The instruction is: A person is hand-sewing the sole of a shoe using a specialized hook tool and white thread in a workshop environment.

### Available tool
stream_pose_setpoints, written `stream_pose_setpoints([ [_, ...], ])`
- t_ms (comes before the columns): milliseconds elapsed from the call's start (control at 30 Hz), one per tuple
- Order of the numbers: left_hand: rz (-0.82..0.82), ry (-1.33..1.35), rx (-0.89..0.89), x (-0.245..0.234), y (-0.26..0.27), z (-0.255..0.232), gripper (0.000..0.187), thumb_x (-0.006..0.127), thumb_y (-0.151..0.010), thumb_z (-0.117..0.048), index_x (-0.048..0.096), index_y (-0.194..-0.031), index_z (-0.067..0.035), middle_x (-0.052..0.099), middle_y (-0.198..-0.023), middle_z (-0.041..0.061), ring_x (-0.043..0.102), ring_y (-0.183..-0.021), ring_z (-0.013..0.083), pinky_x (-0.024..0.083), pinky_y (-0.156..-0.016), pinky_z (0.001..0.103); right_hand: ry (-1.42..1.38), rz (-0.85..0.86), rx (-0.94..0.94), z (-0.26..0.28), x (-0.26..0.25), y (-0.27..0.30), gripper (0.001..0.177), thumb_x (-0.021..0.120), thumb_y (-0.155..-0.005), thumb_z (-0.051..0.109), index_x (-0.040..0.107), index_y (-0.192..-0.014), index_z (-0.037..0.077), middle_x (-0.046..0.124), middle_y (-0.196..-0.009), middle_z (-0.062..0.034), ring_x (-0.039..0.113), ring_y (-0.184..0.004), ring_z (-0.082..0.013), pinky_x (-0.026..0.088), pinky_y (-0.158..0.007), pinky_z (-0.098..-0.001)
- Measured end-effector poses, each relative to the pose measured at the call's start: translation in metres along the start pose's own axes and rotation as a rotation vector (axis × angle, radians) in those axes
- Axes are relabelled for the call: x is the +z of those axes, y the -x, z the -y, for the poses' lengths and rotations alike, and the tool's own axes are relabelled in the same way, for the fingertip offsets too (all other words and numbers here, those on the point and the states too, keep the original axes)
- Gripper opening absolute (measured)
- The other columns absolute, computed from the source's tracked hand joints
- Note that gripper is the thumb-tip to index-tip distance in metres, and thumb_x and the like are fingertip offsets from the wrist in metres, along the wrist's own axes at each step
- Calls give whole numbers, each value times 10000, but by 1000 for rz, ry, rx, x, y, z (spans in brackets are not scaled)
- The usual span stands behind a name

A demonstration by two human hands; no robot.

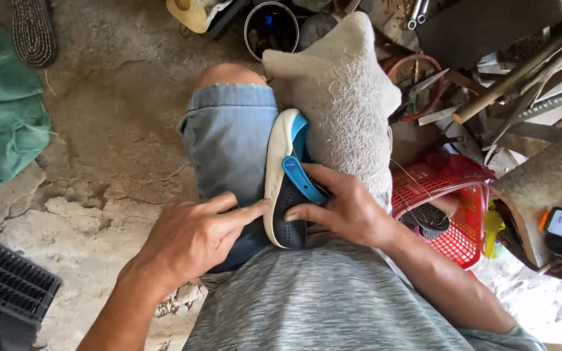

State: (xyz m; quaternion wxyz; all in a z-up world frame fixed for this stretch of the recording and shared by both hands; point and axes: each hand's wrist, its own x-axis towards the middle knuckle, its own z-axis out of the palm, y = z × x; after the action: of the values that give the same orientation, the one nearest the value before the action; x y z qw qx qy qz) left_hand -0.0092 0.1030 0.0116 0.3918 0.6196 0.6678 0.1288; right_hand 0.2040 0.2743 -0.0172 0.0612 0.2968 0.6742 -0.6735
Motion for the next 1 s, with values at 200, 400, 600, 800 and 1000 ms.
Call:
stream_pose_setpoints([
  [200, -52, -28, -2, 9, 15, 4, 493, 679, -921, -93, 689, -1386, -257, 585, -794, -11, 596, -635, 228, 430, -429, 444, 132, -405, 72, -6, -75, 37, 178, 565, -1048, 96, 735, -1078, 53, 770, -977, -79, 738, -836, -143, 623, -668, -261],
  [400, -131, -84, -32, 10, 17, 5, 458, 705, -892, -115, 731, -1317, -286, 531, -741, -11, 596, -697, 224, 479, -488, 430, 1093, -743, -17, -40, -119, 51, 287, 709, -1108, 176, 692, -1358, 37, 722, -1149, -158, 673, -871, -278, 530, -671, -447],
  [600, -43, -113, -62, 11, 21, 2, 483, 666, -911, -117, 695, -1358, -299, 545, -777, 10, 618, -731, 262, 484, -476, 478, 1056, -286, -560, 5, -47, 19, 412, 730, -996, 271, 634, -1366, 117, 648, -1273, -139, 622, -1045, -276, 510, -917, -448],
  [800, -92, -89, -97, 16, 30, 3, 477, 667, -920, -115, 690, -1366, -283, 579, -813, 14, 624, -702, 261, 473, -447, 473, 686, -34, -542, 26, -67, 33, 133, 699, -950, 144, 730, -962, 15, 685, -1059, -141, 618, -931, -281, 535, -825, -387],
  [1000, -153, -21, -68, 15, 25, 0, 351, 689, -952, -162, 731, -1292, -236, 557, -757, 8, 623, -626, 247, 443, -422, 458, -609, 168, -296, 26, -73, 44, 120, 574, -1007, 58, 651, -953, -16, 709, -1062, -232, 721, -783, -257, 609, -661, -326],
])
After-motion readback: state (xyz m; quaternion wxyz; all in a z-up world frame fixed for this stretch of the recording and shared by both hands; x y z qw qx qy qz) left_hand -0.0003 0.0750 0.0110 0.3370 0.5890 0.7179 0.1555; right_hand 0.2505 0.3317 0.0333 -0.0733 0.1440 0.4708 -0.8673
